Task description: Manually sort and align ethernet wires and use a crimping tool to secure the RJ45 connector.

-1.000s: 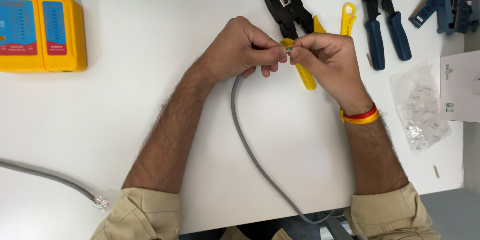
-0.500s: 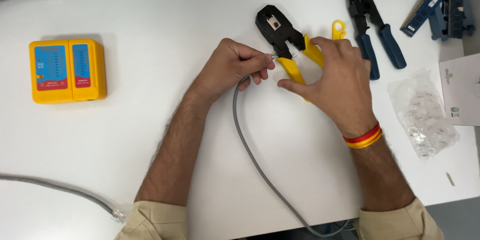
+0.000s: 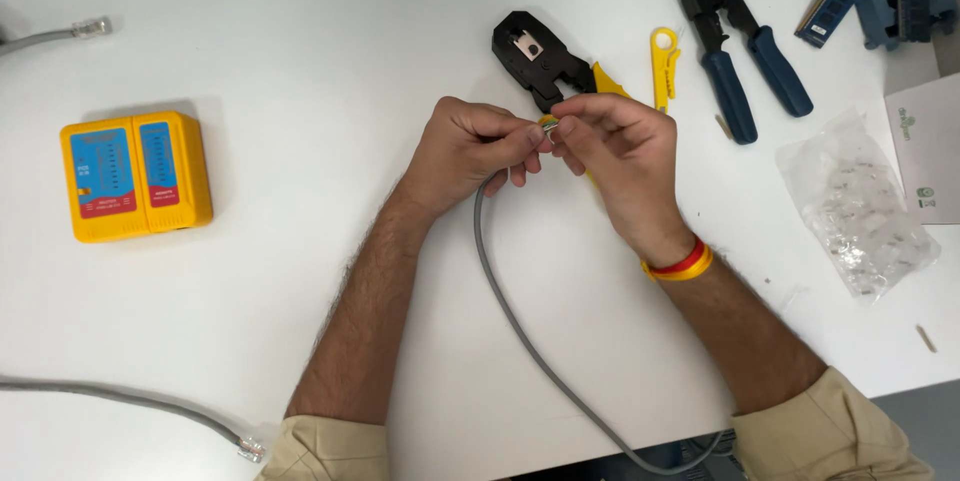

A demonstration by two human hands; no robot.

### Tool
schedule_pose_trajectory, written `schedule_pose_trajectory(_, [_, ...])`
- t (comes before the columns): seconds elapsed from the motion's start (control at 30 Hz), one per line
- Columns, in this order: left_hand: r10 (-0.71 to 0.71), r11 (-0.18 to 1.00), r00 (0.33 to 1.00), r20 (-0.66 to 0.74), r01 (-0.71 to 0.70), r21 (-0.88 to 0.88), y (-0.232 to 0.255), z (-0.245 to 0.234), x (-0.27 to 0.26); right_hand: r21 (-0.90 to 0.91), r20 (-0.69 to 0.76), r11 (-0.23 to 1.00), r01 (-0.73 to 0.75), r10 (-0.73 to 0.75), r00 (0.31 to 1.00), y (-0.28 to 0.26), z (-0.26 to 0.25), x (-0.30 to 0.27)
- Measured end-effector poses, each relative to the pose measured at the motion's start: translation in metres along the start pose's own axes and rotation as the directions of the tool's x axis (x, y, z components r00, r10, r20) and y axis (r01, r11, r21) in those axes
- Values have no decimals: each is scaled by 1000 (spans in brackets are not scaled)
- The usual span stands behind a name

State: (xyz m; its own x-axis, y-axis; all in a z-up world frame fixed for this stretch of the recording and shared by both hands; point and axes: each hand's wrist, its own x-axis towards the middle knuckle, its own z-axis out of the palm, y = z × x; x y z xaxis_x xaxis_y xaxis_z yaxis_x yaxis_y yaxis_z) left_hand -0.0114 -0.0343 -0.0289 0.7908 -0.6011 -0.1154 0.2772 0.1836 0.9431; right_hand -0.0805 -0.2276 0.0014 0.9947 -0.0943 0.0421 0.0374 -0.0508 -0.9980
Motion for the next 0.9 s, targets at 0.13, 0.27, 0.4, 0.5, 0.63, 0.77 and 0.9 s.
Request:
schedule_pose_trajectory(0.13, [-10, 1000, 1000, -1, 10, 19, 3, 0, -1, 270, 127, 960, -75, 42, 991, 6, -5, 3])
schedule_pose_trajectory(0.27, [-17, 1000, 1000, -3, 17, 14, 4, -1, 0, 243, 134, 966, -86, 55, 989, 4, -3, 5])
schedule_pose_trajectory(0.4, [-28, 999, 1000, 4, 28, 33, 5, -1, 0, 214, 123, 970, -114, 89, 988, 3, -4, 6])
schedule_pose_trajectory(0.5, [-19, 999, 1000, 7, 19, 36, 3, -1, 1, 194, 126, 974, -118, 94, 988, 4, -5, 5])
schedule_pose_trajectory(0.63, [-7, 999, 1000, 12, 7, 32, 3, -1, 0, 130, 126, 985, -109, 93, 988, 4, -4, 5])
schedule_pose_trajectory(0.77, [-23, 999, 1000, 16, 22, 44, 7, 0, -1, 117, 145, 988, -104, 87, 986, 3, -5, 5])
schedule_pose_trajectory(0.9, [-41, 997, 999, 22, 40, 70, 7, 0, -1, 39, 150, 996, -86, 79, 986, 2, -3, 5])
